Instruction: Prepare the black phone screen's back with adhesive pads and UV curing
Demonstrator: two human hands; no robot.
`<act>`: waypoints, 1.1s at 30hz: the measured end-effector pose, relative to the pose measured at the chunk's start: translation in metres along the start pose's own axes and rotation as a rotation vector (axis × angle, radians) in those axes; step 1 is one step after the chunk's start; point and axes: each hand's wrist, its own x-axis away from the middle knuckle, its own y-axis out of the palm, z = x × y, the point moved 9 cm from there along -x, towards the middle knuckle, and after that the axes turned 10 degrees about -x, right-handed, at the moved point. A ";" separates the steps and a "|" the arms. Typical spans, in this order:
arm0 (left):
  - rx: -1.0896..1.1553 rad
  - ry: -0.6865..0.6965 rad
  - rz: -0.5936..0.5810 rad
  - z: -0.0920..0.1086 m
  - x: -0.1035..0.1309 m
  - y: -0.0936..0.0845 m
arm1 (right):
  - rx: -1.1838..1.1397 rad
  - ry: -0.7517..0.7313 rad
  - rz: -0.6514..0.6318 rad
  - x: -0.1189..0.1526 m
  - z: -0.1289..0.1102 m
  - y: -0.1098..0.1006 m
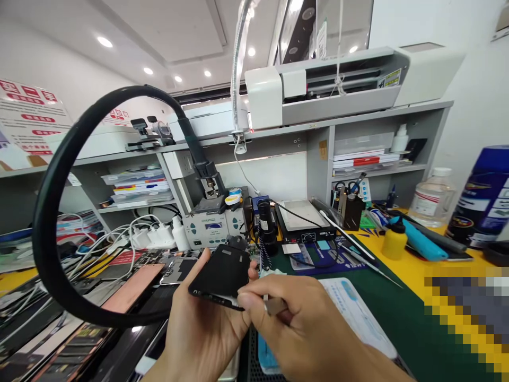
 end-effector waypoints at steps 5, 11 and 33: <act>0.063 -0.035 -0.078 -0.003 -0.001 0.002 | -0.057 0.123 -0.030 -0.005 0.007 -0.001; -0.013 -0.077 -0.062 -0.006 -0.001 0.003 | -0.215 0.219 -0.023 -0.009 0.008 -0.003; -0.059 -0.092 -0.201 -0.005 0.009 0.017 | -0.035 0.028 0.031 0.003 -0.007 -0.005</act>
